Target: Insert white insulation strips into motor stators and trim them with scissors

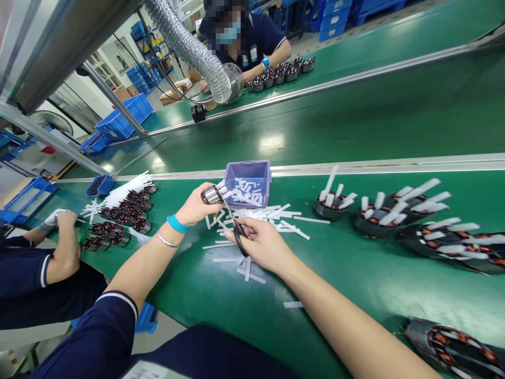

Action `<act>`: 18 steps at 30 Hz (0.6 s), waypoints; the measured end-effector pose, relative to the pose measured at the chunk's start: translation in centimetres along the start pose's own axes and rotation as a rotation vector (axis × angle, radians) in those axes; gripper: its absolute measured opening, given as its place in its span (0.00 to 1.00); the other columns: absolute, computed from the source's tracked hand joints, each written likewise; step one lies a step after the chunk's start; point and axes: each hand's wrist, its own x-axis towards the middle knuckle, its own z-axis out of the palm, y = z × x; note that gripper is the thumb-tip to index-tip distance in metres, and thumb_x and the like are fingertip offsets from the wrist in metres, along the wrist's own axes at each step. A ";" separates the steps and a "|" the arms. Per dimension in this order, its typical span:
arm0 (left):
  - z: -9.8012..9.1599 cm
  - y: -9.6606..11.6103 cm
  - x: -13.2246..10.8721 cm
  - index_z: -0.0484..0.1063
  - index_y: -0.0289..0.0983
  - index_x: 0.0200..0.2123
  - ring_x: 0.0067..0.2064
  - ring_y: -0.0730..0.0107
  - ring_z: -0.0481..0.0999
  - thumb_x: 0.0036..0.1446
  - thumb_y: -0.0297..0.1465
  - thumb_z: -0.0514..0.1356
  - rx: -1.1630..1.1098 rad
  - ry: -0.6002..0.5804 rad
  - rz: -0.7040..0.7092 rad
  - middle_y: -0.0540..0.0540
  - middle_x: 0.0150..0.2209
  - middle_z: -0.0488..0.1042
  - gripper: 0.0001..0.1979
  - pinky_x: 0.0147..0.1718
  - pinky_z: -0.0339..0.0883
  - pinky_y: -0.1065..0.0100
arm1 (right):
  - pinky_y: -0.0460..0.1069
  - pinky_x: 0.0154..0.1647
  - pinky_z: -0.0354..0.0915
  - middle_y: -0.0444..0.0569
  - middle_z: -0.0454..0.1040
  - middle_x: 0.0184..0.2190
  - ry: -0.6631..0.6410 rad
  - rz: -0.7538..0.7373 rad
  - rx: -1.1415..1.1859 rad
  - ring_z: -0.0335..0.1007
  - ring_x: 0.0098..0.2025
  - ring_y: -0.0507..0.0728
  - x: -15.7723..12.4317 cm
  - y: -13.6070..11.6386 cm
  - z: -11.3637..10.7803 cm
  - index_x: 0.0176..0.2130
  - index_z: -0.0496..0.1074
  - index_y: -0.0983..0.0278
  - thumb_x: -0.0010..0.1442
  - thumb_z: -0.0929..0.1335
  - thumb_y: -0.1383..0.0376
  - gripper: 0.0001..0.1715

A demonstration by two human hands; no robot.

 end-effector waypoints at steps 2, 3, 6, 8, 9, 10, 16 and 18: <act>-0.1 0.1 0.4 0.62 0.36 0.36 0.21 0.81 0.65 0.35 0.22 0.64 0.035 -0.002 0.000 0.58 0.23 0.68 0.21 0.20 0.62 0.75 | 0.46 0.19 0.55 0.39 0.64 0.18 0.020 0.001 0.012 0.55 0.19 0.49 0.2 0.1 0.2 0.37 0.73 0.66 0.40 0.74 0.41 0.36; -0.2 0.2 0.5 0.62 0.36 0.36 0.21 0.81 0.66 0.36 0.22 0.64 0.052 -0.009 -0.003 0.57 0.23 0.68 0.21 0.20 0.62 0.75 | 0.46 0.19 0.54 0.40 0.64 0.18 0.033 0.001 0.015 0.55 0.19 0.49 0.2 0.1 0.3 0.37 0.73 0.66 0.39 0.74 0.40 0.37; -0.3 0.3 0.9 0.62 0.36 0.36 0.21 0.80 0.66 0.36 0.22 0.64 0.088 -0.034 -0.022 0.57 0.23 0.68 0.20 0.20 0.62 0.74 | 0.47 0.20 0.53 0.40 0.62 0.17 0.065 -0.002 0.010 0.54 0.20 0.50 0.3 0.6 0.2 0.34 0.74 0.66 0.39 0.74 0.40 0.35; -0.3 0.3 0.9 0.62 0.36 0.36 0.21 0.80 0.66 0.37 0.22 0.65 0.103 -0.047 -0.037 0.57 0.23 0.69 0.20 0.20 0.62 0.74 | 0.47 0.21 0.53 0.39 0.61 0.17 0.082 -0.005 0.001 0.55 0.21 0.50 0.3 0.9 0.1 0.32 0.74 0.66 0.38 0.75 0.41 0.34; -0.3 0.3 0.9 0.62 0.36 0.36 0.20 0.80 0.66 0.37 0.22 0.65 0.107 -0.049 -0.041 0.57 0.23 0.69 0.20 0.20 0.62 0.74 | 0.47 0.22 0.53 0.39 0.61 0.17 0.088 -0.006 -0.003 0.55 0.21 0.50 0.3 1.1 0.0 0.32 0.74 0.66 0.38 0.75 0.42 0.33; -0.3 0.3 0.9 0.62 0.36 0.36 0.20 0.80 0.66 0.37 0.22 0.65 0.108 -0.049 -0.045 0.57 0.22 0.68 0.20 0.20 0.62 0.75 | 0.47 0.22 0.54 0.39 0.61 0.17 0.093 -0.005 -0.006 0.55 0.20 0.50 0.4 1.2 -0.1 0.31 0.74 0.66 0.38 0.75 0.42 0.33; -0.6 0.6 0.6 0.62 0.36 0.36 0.21 0.79 0.67 0.34 0.25 0.69 0.026 -0.051 -0.039 0.56 0.24 0.69 0.24 0.21 0.67 0.72 | 0.48 0.22 0.59 0.39 0.62 0.18 0.074 0.014 0.014 0.59 0.20 0.51 -0.4 0.8 -0.4 0.36 0.73 0.65 0.41 0.74 0.41 0.35; -0.7 0.9 0.3 0.62 0.35 0.37 0.22 0.79 0.69 0.33 0.27 0.71 -0.033 -0.077 -0.045 0.56 0.25 0.70 0.27 0.22 0.68 0.71 | 0.49 0.23 0.60 0.40 0.63 0.19 0.043 0.029 0.022 0.60 0.20 0.52 -1.2 0.4 -0.4 0.36 0.72 0.65 0.42 0.73 0.41 0.34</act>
